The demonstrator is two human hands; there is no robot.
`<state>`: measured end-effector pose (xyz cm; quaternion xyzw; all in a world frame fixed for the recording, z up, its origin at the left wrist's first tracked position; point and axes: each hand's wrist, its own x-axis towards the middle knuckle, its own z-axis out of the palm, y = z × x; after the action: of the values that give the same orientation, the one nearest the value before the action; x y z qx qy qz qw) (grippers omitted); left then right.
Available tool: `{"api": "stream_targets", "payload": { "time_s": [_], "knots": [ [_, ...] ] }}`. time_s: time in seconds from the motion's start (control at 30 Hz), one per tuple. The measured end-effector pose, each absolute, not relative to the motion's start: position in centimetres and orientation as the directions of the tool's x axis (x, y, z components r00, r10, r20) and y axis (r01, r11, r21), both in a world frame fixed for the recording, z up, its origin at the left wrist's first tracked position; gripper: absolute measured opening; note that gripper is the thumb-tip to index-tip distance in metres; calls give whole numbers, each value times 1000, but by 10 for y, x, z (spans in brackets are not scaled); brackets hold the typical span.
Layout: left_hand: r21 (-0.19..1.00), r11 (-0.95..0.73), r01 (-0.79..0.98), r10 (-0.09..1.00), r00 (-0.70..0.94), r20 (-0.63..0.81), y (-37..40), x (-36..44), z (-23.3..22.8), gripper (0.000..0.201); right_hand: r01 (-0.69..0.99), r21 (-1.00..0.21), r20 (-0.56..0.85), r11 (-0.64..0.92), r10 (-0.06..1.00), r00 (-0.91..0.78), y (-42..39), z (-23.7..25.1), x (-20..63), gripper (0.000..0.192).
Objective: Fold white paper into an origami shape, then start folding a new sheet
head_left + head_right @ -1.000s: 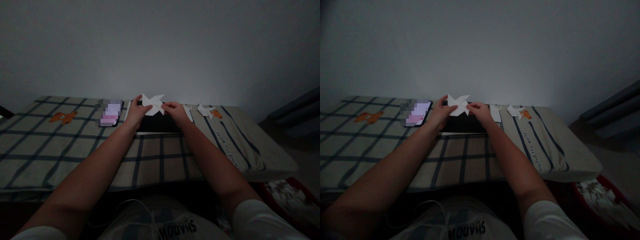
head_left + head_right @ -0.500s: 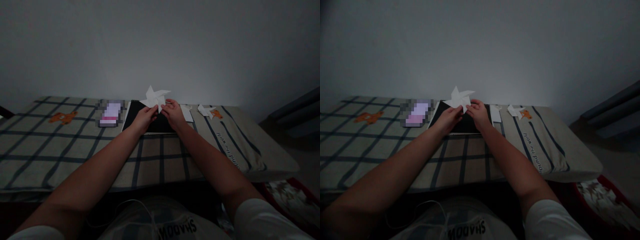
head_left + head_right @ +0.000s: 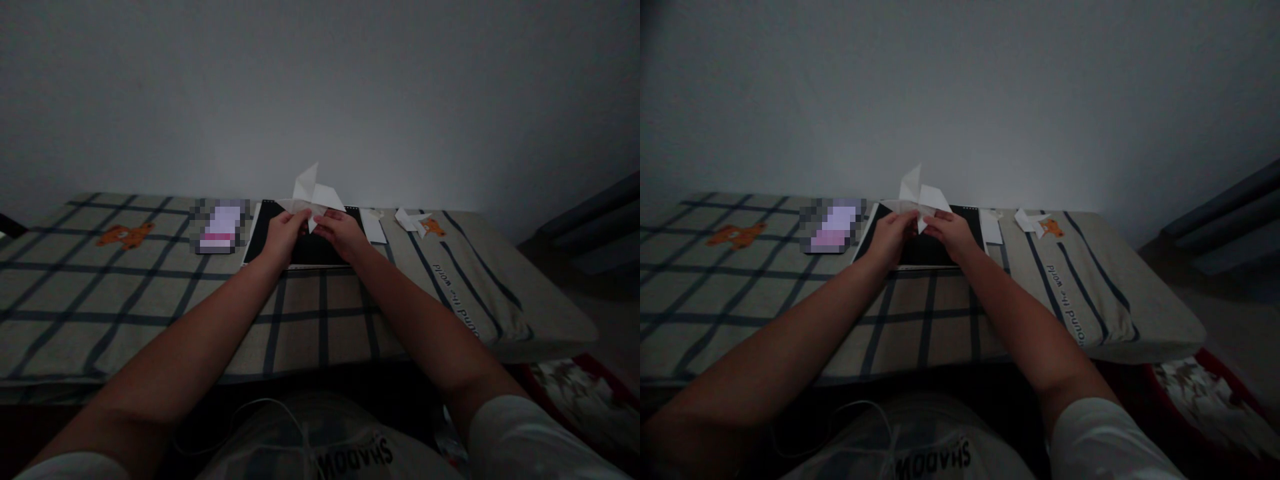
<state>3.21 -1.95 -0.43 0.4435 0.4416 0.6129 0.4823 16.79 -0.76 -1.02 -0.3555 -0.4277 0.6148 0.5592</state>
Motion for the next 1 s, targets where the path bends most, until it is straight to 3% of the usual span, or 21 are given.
{"api": "stream_targets", "payload": {
  "time_s": [0.23, 0.4, 0.63, 0.87, 1.0],
  "knots": [
    [969, -238, -60, 951, -216, 220, -24, 31, -3, 28, -336, -941, 21, -46, 981, -194, -11, -6, 169, 19],
    [968, -224, -113, 955, -222, 195, -23, 32, -4, 24, -345, -939, 61, -5, 982, -181, -10, -8, 170, 26],
    [942, -209, -263, 961, -235, 148, -16, 35, -10, 35, -333, -943, 73, 0, 976, -207, -12, -10, 166, 30],
    [934, -238, -267, 946, -280, 161, -15, 34, -10, 33, -299, -954, 54, -31, 961, -272, -16, -4, 164, 19],
    [941, -227, -252, 947, -283, 153, -13, 33, -11, 35, -330, -942, 41, -64, 952, -303, -17, -4, 163, 27]
  ]
}}
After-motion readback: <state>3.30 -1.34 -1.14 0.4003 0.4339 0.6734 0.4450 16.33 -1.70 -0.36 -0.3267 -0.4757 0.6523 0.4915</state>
